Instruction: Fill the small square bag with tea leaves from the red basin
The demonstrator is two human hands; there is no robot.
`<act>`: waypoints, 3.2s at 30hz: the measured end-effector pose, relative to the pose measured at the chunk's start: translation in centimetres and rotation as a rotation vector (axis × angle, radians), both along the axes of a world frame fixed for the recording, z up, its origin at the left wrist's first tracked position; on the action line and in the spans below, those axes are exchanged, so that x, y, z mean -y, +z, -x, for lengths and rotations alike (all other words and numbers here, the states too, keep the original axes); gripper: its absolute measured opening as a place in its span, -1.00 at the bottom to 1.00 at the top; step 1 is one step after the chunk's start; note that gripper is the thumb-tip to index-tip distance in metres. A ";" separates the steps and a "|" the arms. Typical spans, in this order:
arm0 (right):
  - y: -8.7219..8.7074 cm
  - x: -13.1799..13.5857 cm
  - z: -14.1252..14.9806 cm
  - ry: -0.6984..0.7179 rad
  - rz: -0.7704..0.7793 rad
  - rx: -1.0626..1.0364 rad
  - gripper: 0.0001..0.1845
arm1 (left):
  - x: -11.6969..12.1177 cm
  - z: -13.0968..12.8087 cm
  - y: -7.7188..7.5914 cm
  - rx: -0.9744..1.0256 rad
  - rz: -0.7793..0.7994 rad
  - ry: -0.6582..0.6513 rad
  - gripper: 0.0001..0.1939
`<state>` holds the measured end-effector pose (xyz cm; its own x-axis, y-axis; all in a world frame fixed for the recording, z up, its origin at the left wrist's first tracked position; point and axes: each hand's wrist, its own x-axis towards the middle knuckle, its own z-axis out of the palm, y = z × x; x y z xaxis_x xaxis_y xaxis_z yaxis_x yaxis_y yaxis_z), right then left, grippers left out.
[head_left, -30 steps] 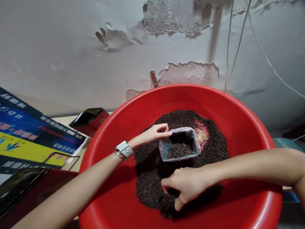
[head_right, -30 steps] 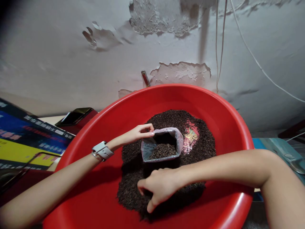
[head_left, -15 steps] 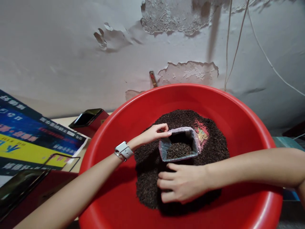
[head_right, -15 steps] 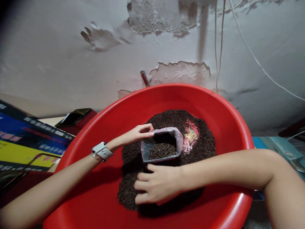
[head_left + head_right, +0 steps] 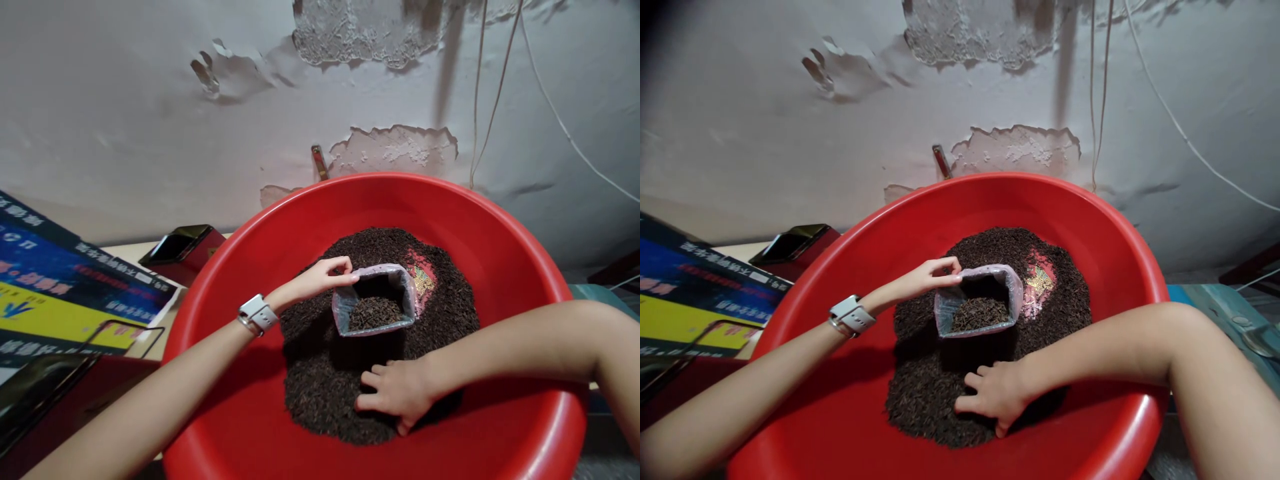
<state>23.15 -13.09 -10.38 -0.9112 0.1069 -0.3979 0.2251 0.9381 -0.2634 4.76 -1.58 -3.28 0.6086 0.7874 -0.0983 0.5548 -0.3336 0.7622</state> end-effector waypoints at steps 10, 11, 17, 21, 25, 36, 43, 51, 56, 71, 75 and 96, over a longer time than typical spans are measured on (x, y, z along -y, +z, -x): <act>-0.2 -0.6 0.3 -0.086 0.130 0.090 -0.34 | 0.1 0.0 0.1 -0.003 -0.004 0.002 -0.66; -0.2 -0.6 0.4 -0.088 0.151 0.101 -0.37 | 0.1 0.0 0.1 -0.003 -0.004 -0.001 -0.66; 1.6 -0.2 1.2 -0.033 0.245 0.112 -0.47 | 0.0 0.1 0.1 -0.006 -0.003 -0.010 -0.66; 4.7 0.3 1.2 -0.064 0.159 -0.019 -0.54 | 0.0 0.1 0.1 -0.004 -0.015 -0.016 -0.66; 7.6 -0.6 0.9 -0.131 0.040 -0.266 -0.64 | 0.1 0.0 0.1 0.002 -0.017 -0.014 -0.67; 7.5 -2.8 0.4 -0.193 -0.676 -0.559 -0.82 | 0.2 -0.1 0.1 0.015 -0.013 0.000 -0.65; 4.3 0.4 0.5 0.136 -0.301 -0.464 -0.64 | 0.0 0.2 0.0 -0.003 -0.028 -0.016 -0.67; 0.8 1.1 0.0 0.005 -0.042 -0.169 -0.36 | 0.0 0.3 -0.2 -0.012 -0.036 -0.028 -0.65; -0.4 0.9 -0.4 -0.021 -0.032 -0.102 -0.32 | 0.1 0.2 0.0 -0.021 -0.031 -0.033 -0.65; -1.4 0.7 -0.3 -0.099 -0.059 0.016 -0.42 | 0.0 0.2 0.0 -0.021 -0.032 -0.030 -0.65; -1.6 0.8 -0.3 -0.132 -0.050 0.030 -0.42 | 0.1 0.2 0.1 -0.019 -0.034 -0.032 -0.65; 7.3 -1.2 1.2 -0.220 -0.512 -0.553 -0.72 | 0.3 0.0 0.4 -0.004 -0.039 -0.031 -0.64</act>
